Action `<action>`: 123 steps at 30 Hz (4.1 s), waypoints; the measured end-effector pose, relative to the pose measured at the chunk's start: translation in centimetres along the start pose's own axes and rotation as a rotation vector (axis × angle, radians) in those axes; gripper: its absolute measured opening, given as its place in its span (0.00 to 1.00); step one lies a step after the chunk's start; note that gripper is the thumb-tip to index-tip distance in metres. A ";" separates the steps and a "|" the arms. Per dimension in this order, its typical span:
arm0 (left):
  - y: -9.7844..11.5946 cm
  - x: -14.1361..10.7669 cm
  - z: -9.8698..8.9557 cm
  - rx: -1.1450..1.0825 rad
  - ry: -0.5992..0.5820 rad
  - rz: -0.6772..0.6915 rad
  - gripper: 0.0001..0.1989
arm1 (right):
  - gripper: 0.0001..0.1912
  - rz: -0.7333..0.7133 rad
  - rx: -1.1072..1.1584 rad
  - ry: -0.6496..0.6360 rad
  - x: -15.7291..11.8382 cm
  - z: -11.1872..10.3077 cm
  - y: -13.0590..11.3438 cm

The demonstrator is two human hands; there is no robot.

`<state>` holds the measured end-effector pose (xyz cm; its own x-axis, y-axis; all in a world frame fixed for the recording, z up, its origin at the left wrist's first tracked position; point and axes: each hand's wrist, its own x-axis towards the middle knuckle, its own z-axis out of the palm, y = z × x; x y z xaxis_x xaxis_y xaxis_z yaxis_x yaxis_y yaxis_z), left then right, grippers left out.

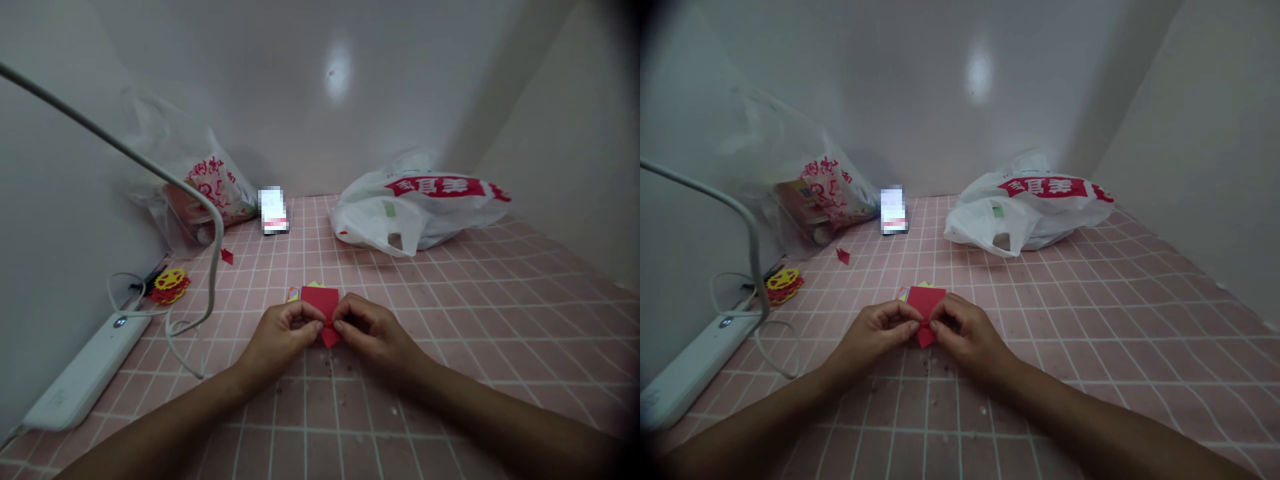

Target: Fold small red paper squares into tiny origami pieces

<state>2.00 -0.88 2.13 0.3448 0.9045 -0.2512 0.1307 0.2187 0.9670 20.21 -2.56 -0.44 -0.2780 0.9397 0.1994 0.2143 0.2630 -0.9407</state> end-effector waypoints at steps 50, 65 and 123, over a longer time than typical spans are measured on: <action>-0.6 0.1 -0.5 -0.102 -0.060 -0.034 0.12 | 0.07 0.059 0.093 -0.025 0.1 -0.1 0.3; 0.1 0.2 0.1 0.017 0.007 -0.028 0.09 | 0.08 0.029 0.008 -0.015 0.1 -0.1 0.2; -1.0 0.2 -0.1 -0.236 -0.010 -0.044 0.13 | 0.04 -0.408 -0.471 0.033 -0.8 0.4 -0.2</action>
<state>1.85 -0.87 1.13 0.3526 0.8887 -0.2931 -0.0746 0.3389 0.9379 19.98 -3.48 -0.49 -0.3970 0.7472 0.5329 0.4891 0.6636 -0.5660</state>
